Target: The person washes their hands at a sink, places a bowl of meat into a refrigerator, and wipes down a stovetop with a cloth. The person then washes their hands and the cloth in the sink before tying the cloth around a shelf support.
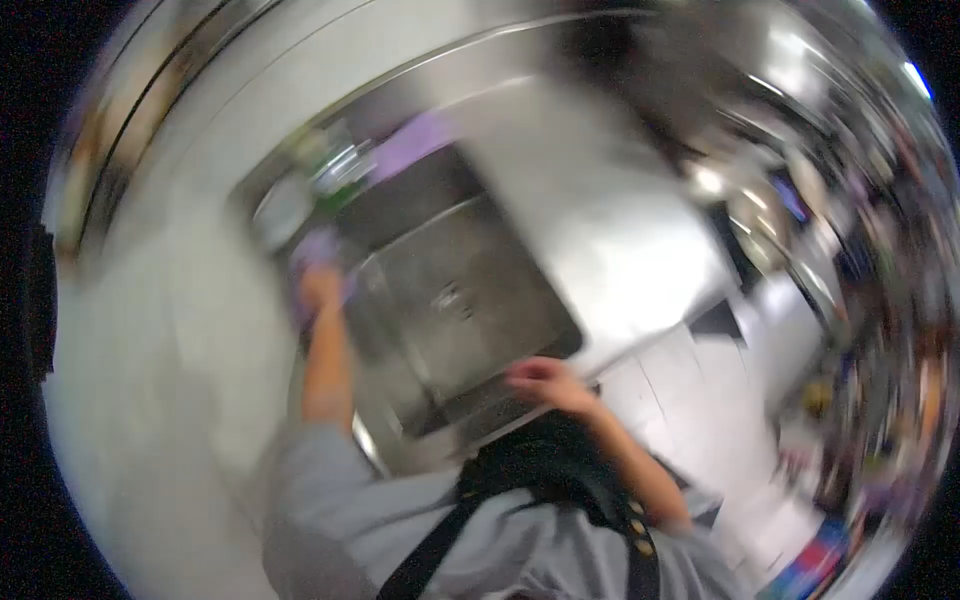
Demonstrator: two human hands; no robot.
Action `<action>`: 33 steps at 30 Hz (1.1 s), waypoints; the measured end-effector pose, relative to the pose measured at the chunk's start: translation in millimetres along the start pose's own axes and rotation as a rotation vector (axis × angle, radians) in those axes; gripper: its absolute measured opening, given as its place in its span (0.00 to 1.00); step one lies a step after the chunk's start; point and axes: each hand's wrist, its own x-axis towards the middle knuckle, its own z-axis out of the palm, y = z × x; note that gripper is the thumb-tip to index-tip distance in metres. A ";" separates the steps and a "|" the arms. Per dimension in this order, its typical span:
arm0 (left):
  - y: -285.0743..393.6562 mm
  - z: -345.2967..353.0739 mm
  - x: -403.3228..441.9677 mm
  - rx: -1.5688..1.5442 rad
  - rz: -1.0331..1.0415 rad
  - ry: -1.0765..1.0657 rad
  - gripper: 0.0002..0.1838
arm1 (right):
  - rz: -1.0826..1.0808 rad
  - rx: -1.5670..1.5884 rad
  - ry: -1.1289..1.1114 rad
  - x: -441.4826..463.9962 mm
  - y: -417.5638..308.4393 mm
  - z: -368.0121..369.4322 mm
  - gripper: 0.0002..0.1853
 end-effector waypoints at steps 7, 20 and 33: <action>129.0 -71.9 -173.3 -1.664 -0.397 -0.854 0.23 | -0.170 -0.175 0.314 121.5 -62.3 86.1 0.32; 258.8 -76.7 -190.9 -1.821 -0.289 -1.325 0.33 | -0.716 -0.451 1.074 99.4 -96.6 34.7 0.22; 295.6 -110.2 -174.7 -0.879 1.216 -0.381 0.22 | -0.649 1.174 0.185 117.9 -117.9 12.5 0.27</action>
